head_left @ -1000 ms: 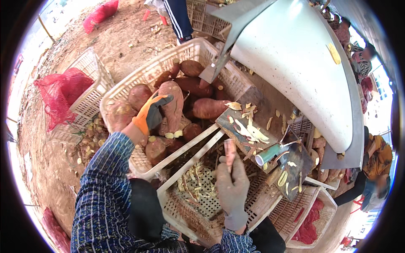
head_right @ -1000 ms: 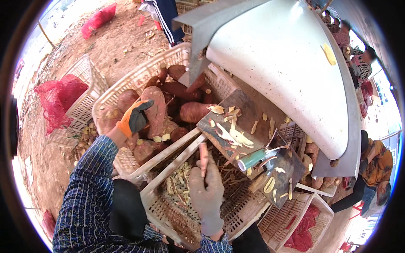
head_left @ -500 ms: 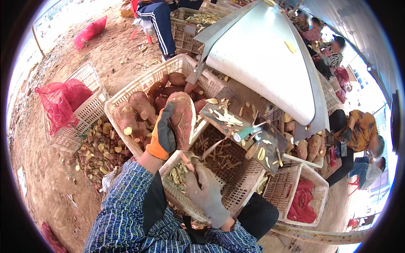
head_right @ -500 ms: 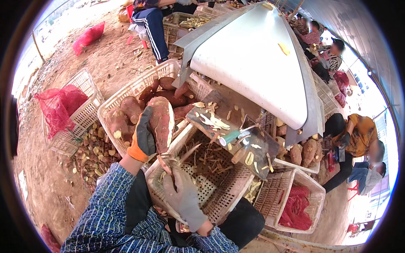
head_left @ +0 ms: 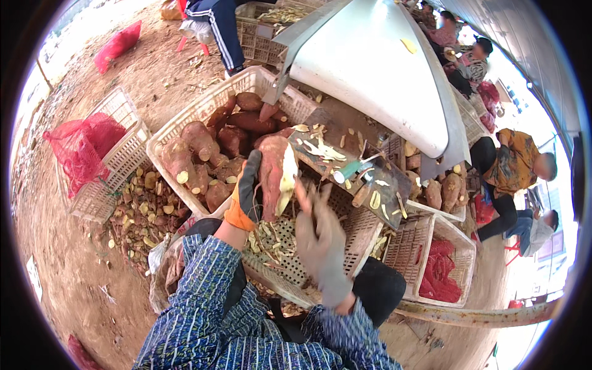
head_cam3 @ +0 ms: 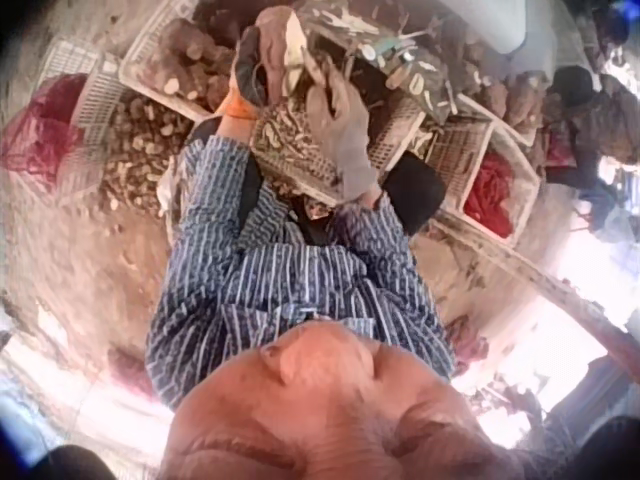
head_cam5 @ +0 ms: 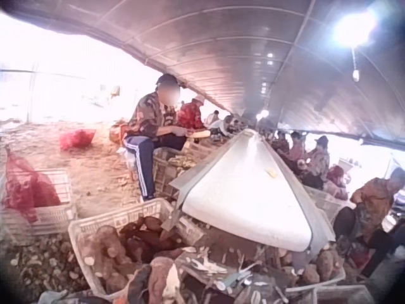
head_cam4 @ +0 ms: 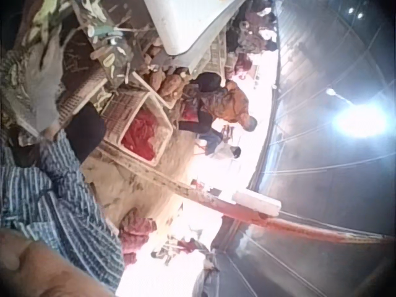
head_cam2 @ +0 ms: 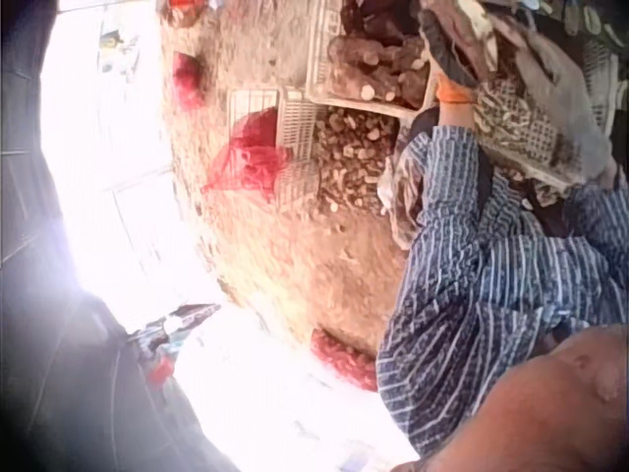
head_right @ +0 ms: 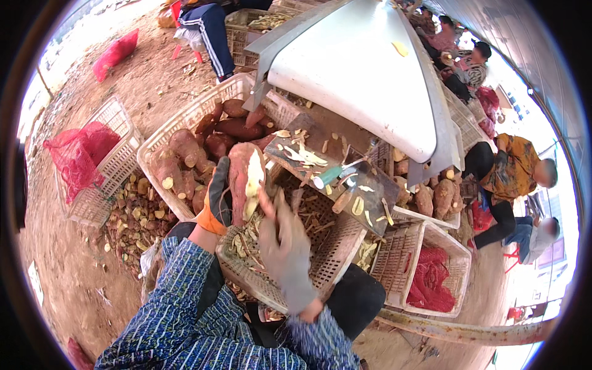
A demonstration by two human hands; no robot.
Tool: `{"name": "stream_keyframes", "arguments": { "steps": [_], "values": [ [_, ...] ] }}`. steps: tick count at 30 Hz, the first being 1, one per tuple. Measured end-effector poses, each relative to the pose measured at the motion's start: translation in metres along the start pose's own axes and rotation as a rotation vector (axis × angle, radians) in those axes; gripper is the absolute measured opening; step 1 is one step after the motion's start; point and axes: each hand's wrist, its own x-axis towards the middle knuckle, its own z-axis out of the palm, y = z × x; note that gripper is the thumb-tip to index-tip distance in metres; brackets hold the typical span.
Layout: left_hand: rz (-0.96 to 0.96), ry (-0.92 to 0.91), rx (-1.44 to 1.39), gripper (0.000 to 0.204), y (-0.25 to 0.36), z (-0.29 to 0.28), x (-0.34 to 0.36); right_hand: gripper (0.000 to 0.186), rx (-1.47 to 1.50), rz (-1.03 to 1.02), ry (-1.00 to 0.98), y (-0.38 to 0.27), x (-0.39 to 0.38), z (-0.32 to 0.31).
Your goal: The person peels multiple sweet potatoes using a handheld peeler, holding each potato in one hand and removing the skin in long strips. The peeled potatoes are placed into a nearby basket, and the peels accumulate in a separate container.
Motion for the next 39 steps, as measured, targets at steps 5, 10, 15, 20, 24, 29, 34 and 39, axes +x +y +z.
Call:
{"name": "stream_keyframes", "arguments": {
  "steps": [5, 10, 15, 20, 24, 29, 34, 39],
  "values": [
    [0.381, 0.124, 0.689, 0.039, -0.024, 0.014, -0.011, 0.041, -0.075, 0.085, -0.030, 0.001, -0.004, 0.021],
    [0.194, 0.181, 0.318, 0.034, -0.006, -0.002, 0.002, 0.044, 0.017, 0.174, -0.218, -0.011, -0.047, 0.010],
    [0.274, 0.193, 0.691, 0.039, -0.029, 0.021, -0.021, 0.037, 0.010, 0.178, 0.036, 0.002, 0.004, 0.022],
    [0.080, 0.134, 0.158, 0.040, -0.014, -0.003, -0.011, 0.037, -0.012, 0.083, -0.131, -0.007, -0.076, 0.022],
    [-0.085, 0.031, -0.030, 0.044, -0.012, 0.027, -0.007, 0.038, 0.075, 0.218, -0.090, -0.009, -0.022, -0.003],
    [0.101, 0.152, 0.533, 0.045, -0.019, -0.050, 0.000, 0.043, 0.054, 0.171, -0.036, -0.004, 0.009, 0.015],
    [-0.027, -0.171, -0.064, 0.051, -0.002, 0.009, 0.004, 0.049, 0.144, 0.433, -0.466, -0.035, -0.053, -0.011],
    [-0.117, 0.102, 0.525, 0.046, -0.011, 0.014, -0.020, 0.041, -0.017, 0.147, -0.036, -0.001, 0.027, -0.009]
  ]
}}
